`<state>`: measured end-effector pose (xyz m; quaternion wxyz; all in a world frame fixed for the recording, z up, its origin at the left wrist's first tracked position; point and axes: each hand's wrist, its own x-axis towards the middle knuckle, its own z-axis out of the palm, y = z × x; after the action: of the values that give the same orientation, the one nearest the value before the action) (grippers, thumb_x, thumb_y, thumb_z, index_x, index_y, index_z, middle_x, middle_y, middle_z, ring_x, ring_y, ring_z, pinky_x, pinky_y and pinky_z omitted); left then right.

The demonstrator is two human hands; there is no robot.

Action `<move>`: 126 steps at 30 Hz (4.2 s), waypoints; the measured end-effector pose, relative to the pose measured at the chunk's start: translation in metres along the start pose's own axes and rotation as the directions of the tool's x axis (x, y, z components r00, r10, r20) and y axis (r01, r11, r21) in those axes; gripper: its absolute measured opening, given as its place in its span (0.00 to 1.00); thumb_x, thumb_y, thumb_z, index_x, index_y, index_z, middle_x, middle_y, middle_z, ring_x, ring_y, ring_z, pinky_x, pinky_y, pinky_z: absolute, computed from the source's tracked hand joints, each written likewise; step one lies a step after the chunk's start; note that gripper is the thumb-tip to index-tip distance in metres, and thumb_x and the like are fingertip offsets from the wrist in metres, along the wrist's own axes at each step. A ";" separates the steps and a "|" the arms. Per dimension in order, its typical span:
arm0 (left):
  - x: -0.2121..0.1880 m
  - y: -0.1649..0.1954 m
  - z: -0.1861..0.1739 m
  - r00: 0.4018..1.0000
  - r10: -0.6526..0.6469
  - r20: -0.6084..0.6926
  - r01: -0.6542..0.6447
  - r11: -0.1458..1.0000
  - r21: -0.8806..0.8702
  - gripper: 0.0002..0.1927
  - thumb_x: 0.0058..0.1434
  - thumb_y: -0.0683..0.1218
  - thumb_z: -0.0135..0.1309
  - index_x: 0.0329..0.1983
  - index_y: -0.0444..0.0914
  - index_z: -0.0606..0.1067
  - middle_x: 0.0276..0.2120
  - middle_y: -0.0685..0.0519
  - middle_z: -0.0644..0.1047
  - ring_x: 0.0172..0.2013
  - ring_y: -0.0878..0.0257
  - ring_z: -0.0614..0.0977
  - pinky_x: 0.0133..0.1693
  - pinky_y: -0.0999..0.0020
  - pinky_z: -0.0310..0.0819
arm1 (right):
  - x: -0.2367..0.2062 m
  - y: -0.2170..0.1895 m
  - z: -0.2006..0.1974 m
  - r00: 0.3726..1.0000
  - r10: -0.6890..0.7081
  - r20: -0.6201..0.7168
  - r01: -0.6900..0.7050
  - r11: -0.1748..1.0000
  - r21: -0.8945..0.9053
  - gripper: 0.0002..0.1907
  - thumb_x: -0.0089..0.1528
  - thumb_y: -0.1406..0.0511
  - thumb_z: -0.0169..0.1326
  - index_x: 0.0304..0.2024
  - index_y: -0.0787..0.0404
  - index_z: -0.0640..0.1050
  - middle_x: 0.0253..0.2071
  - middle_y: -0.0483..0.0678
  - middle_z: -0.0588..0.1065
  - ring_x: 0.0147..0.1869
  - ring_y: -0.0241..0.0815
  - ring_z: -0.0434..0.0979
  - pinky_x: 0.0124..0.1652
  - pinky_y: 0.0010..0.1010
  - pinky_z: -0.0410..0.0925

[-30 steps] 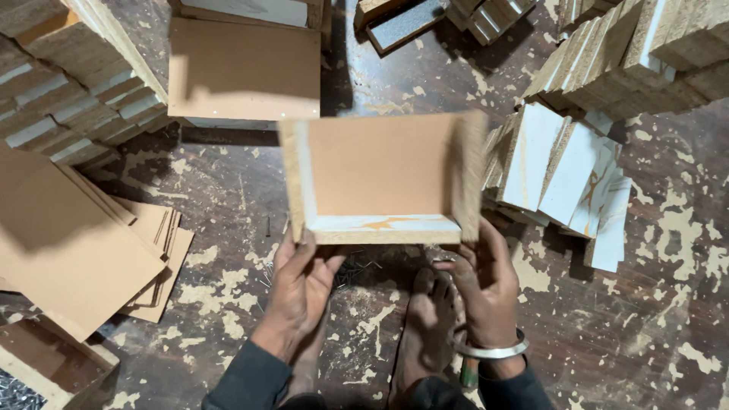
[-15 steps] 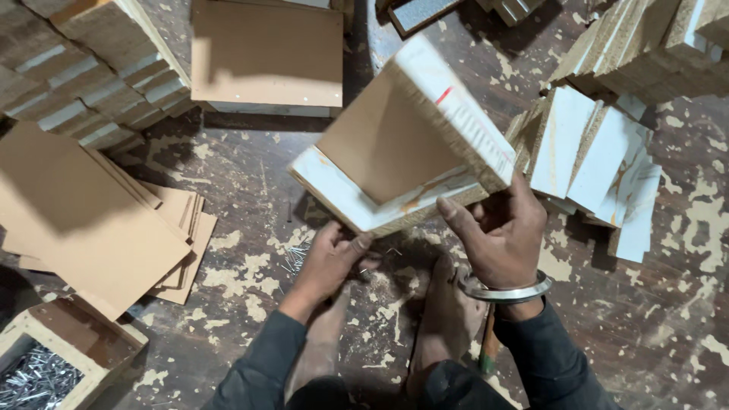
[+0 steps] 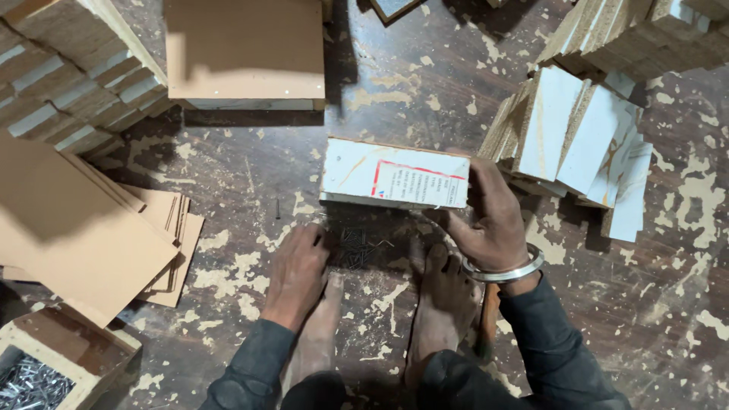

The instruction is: The person sits on the workshop floor assembling small wooden boxes. They pick nails from a pile, position a particle board panel against a box side, and hammer nails in by hand, repeating the process on multiple boxes and stacking finished boxes aside.

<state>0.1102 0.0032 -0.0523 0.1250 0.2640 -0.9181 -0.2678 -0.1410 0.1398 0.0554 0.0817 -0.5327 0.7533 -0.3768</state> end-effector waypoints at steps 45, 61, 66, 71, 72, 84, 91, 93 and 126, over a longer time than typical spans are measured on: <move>0.082 0.155 -0.097 0.897 0.338 -0.286 -0.423 0.846 -0.326 0.09 0.65 0.37 0.58 0.48 0.37 0.78 0.40 0.50 0.79 0.40 0.61 0.81 0.41 0.65 0.78 | -0.229 0.052 -0.030 0.058 0.899 0.435 -0.923 -0.118 0.367 0.20 0.61 0.72 0.55 0.55 0.71 0.68 0.31 0.58 0.78 0.29 0.50 0.80 0.29 0.40 0.76; 0.110 0.164 -0.075 0.902 0.323 -0.286 -0.364 0.926 -0.101 0.10 0.56 0.32 0.56 0.40 0.34 0.76 0.36 0.48 0.72 0.40 0.54 0.73 0.44 0.57 0.70 | -0.226 -0.022 -0.154 0.721 0.693 -0.006 -0.688 0.714 -0.131 0.24 0.63 0.57 0.56 0.57 0.64 0.78 0.33 0.50 0.79 0.30 0.41 0.80 0.33 0.39 0.77; 0.111 0.169 -0.082 0.905 0.328 -0.272 -0.367 0.924 -0.107 0.09 0.55 0.33 0.57 0.39 0.33 0.75 0.35 0.47 0.70 0.40 0.51 0.72 0.42 0.55 0.66 | -0.182 -0.040 -0.155 0.796 0.606 0.020 -0.577 0.767 -0.281 0.20 0.61 0.57 0.49 0.49 0.60 0.77 0.27 0.48 0.79 0.27 0.38 0.82 0.28 0.39 0.77; 0.111 0.168 -0.079 0.905 0.321 -0.280 -0.364 0.923 -0.121 0.07 0.59 0.35 0.58 0.40 0.33 0.76 0.36 0.47 0.70 0.40 0.52 0.72 0.43 0.55 0.66 | -0.165 -0.036 -0.154 0.653 0.717 0.244 -0.555 0.672 -0.490 0.16 0.68 0.54 0.45 0.53 0.52 0.76 0.26 0.42 0.77 0.28 0.36 0.79 0.32 0.32 0.77; 0.112 0.167 -0.079 0.911 0.311 -0.270 -0.352 0.929 -0.115 0.07 0.58 0.34 0.57 0.40 0.33 0.76 0.36 0.47 0.70 0.39 0.53 0.72 0.43 0.56 0.67 | -0.163 -0.036 -0.153 0.578 0.764 0.287 -0.555 0.626 -0.548 0.16 0.68 0.54 0.44 0.51 0.50 0.76 0.26 0.42 0.78 0.28 0.37 0.81 0.32 0.33 0.79; 0.113 0.166 -0.080 0.914 0.290 -0.285 -0.347 0.921 -0.175 0.06 0.57 0.34 0.57 0.37 0.33 0.76 0.34 0.47 0.70 0.38 0.53 0.71 0.43 0.55 0.67 | -0.151 -0.046 -0.149 0.750 0.658 0.058 -0.596 0.712 -0.372 0.19 0.66 0.54 0.42 0.48 0.57 0.77 0.22 0.49 0.76 0.21 0.43 0.78 0.28 0.39 0.74; 0.114 0.167 -0.081 0.927 0.285 -0.245 -0.328 0.931 -0.158 0.05 0.59 0.35 0.58 0.38 0.31 0.75 0.35 0.46 0.70 0.38 0.53 0.71 0.42 0.56 0.67 | -0.166 -0.042 -0.150 0.747 0.650 0.139 -0.524 0.704 -0.480 0.20 0.67 0.53 0.40 0.48 0.56 0.77 0.23 0.47 0.77 0.24 0.41 0.78 0.27 0.38 0.76; 0.114 0.167 -0.082 0.922 0.287 -0.258 -0.339 0.922 -0.188 0.06 0.56 0.33 0.56 0.37 0.32 0.75 0.34 0.47 0.70 0.38 0.52 0.71 0.42 0.55 0.67 | -0.153 -0.048 -0.154 0.627 0.770 0.118 -0.630 0.590 -0.505 0.19 0.69 0.52 0.42 0.48 0.54 0.78 0.23 0.45 0.76 0.27 0.39 0.81 0.31 0.38 0.77; 0.137 0.146 -0.074 0.900 0.435 0.021 -0.423 0.859 0.288 0.43 0.53 0.68 0.63 0.57 0.31 0.72 0.45 0.41 0.79 0.45 0.50 0.80 0.53 0.50 0.73 | -0.160 -0.031 -0.149 0.752 0.655 0.075 -0.642 0.753 -0.144 0.14 0.63 0.57 0.47 0.40 0.58 0.79 0.14 0.44 0.74 0.19 0.36 0.75 0.21 0.32 0.68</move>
<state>-0.0370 0.0008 0.1024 0.1625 0.0742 -0.9796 -0.0920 -0.1293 0.3452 0.1354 0.2232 -0.2637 0.9044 -0.2504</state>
